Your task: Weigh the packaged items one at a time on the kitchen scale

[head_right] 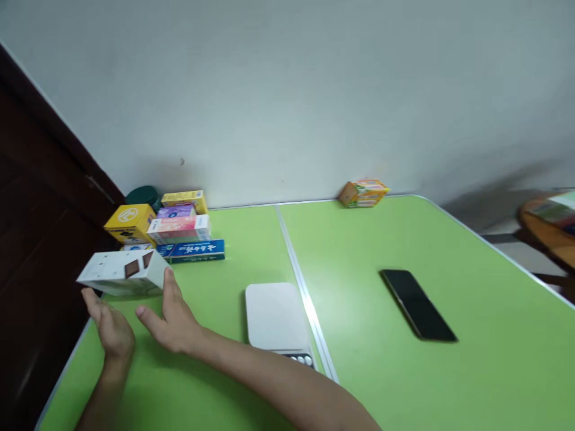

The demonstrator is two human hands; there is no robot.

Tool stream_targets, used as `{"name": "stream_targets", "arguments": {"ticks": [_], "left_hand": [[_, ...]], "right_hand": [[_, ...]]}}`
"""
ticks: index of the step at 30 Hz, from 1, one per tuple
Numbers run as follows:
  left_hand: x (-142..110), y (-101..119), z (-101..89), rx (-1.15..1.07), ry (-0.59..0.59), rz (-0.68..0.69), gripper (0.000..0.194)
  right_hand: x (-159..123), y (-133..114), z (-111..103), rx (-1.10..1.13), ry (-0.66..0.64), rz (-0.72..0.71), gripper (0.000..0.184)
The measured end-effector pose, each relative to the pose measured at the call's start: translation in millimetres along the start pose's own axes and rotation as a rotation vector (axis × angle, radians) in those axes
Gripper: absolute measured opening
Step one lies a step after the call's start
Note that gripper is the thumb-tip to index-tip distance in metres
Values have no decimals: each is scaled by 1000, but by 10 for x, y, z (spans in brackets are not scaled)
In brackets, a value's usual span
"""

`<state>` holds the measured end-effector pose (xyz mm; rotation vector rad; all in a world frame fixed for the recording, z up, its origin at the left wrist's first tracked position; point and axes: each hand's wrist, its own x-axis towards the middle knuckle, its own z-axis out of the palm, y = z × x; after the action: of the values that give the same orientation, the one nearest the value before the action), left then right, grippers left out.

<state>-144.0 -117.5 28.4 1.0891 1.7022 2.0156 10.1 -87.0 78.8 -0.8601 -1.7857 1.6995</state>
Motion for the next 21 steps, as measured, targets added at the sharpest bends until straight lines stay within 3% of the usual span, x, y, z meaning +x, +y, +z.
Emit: {"name": "stream_targets", "arguments": {"ticks": [4, 7, 10, 14, 17, 21], "left_hand": [[-895, 430, 455, 66, -466, -28, 53], [-1268, 689, 749, 72, -760, -85, 40], [-1370, 874, 1111, 46, -887, -148, 40], [-1377, 1095, 1757, 58, -1094, -144, 45], [-1418, 1238, 2378, 58, -1280, -174, 54], [-1595, 1270, 3420, -50, -1345, -258, 64]], "right_hand": [[-823, 41, -617, 210, 47, 101, 83], [-1492, 178, -1139, 335, 223, 152, 68], [-2036, 303, -1674, 425, 423, 159, 54], [-2481, 447, -2396, 546, 621, 77, 46], [-2645, 564, -2969, 664, 691, 32, 49], [-2688, 702, -3833, 709, 762, 39, 52]]}}
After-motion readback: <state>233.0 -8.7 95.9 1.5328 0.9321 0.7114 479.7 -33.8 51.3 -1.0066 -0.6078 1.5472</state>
